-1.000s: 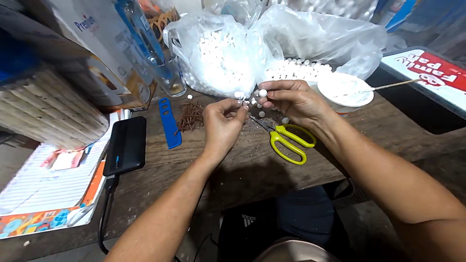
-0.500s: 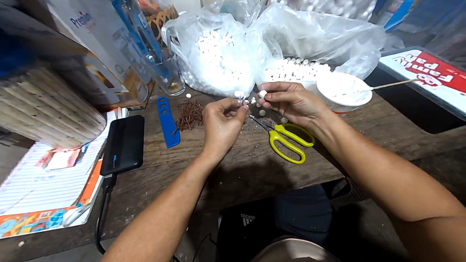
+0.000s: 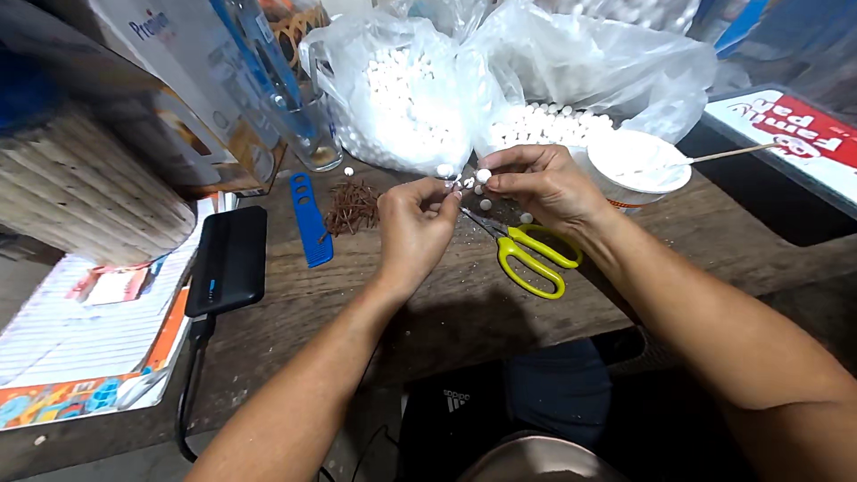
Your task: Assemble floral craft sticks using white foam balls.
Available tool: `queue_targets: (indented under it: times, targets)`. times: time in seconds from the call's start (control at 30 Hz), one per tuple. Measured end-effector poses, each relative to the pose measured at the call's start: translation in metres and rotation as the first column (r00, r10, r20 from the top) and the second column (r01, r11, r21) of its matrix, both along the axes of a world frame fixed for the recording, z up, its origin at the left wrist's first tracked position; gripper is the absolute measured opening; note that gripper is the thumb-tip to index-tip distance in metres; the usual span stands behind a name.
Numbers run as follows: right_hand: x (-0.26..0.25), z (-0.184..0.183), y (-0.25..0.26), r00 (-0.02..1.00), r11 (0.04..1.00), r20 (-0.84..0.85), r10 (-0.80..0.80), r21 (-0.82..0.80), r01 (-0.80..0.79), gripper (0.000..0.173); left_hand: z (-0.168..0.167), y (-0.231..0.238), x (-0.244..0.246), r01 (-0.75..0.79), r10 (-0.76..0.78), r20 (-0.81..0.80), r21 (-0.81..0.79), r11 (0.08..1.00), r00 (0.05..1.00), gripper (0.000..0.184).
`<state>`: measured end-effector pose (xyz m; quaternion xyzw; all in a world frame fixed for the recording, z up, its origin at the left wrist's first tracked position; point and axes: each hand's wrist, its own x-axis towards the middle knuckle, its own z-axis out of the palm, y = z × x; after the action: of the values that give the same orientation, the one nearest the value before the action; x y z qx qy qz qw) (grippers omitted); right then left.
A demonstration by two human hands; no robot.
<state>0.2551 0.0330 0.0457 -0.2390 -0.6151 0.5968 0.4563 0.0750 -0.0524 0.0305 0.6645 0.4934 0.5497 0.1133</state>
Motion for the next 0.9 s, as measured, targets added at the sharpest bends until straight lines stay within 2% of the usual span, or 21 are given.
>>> queue_targets:
  times: [0.67,0.9]
  targets:
    - [0.0004,-0.0018,-0.0015,0.994,0.971,0.093,-0.052,0.235,0.029,0.022,-0.0018,0.0004,0.0013,-0.027,0.03,-0.08,0.038,0.999,0.996,0.006]
    - [0.0007,-0.0009,-0.0036,0.99,0.966,0.13,-0.048,0.259,0.013,0.021,-0.0009,0.0001,0.0027,-0.058,0.062,-0.1,0.051,0.997,0.993,0.007]
